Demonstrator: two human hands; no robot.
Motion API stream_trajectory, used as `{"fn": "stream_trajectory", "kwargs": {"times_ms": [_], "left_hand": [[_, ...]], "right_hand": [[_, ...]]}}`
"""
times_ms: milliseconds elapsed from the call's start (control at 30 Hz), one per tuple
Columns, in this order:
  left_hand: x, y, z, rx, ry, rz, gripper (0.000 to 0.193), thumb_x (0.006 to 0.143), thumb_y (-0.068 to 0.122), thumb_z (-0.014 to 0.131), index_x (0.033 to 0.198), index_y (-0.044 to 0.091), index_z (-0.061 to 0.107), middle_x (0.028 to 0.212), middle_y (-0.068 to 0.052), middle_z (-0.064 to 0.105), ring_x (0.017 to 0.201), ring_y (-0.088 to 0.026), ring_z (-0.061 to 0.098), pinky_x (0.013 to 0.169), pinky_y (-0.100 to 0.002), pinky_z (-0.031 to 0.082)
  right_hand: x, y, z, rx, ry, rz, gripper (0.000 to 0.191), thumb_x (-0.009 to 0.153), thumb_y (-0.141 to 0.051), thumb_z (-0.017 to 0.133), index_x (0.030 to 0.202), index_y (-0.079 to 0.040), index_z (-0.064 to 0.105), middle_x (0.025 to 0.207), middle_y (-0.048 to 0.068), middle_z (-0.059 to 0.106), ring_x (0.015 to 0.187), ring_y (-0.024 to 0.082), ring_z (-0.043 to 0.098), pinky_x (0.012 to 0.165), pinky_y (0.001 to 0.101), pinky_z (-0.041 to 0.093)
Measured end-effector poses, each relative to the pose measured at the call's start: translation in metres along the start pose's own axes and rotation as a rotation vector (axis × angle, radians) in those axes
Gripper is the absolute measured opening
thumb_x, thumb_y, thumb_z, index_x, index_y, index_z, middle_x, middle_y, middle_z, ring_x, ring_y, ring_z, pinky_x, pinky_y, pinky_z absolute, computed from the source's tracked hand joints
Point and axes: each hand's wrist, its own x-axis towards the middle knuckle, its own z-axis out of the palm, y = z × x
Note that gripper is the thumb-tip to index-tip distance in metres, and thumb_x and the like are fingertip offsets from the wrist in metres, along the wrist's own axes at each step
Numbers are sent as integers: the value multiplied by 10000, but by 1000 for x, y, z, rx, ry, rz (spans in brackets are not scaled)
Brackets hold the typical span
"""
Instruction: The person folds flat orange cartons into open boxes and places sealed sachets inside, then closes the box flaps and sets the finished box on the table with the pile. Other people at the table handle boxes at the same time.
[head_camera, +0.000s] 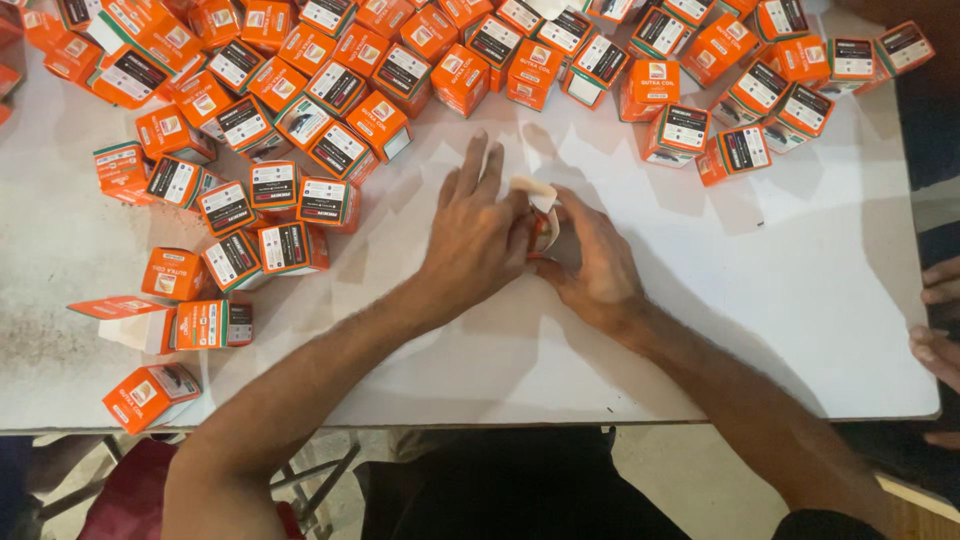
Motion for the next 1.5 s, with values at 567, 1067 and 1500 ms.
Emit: {"fn": "stream_trajectory", "kwargs": {"times_ms": [567, 1067, 1500], "left_hand": [[-33, -3, -8, -762, 340, 44, 335, 885, 9, 460, 1192, -47, 581, 1341, -251, 585, 1339, -304, 492, 1112, -410, 416], [-29, -3, -5, -304, 151, 215, 313, 992, 41, 720, 1283, 25, 608, 1397, -165, 661, 1282, -379, 684, 1038, -399, 590], [-35, -7, -14, -297, 45, 275, 265, 887, 32, 780, 1068, 39, 586, 1457, -197, 594, 1405, -424, 558, 1118, -451, 540]], "right_hand": [[2, -22, -1, -395, -50, -350, 627, 837, 18, 746, 1435, -40, 566, 1285, 191, 570, 1188, 391, 588, 988, 482, 509], [-3, -8, 8, -172, -28, -303, 499, 825, 38, 789, 1230, -16, 502, 1283, 210, 628, 1096, 408, 648, 947, 477, 533], [-1, -7, 4, -100, -33, -279, 505, 813, 37, 796, 1194, -5, 466, 1274, 209, 653, 1118, 426, 649, 950, 481, 530]]}}
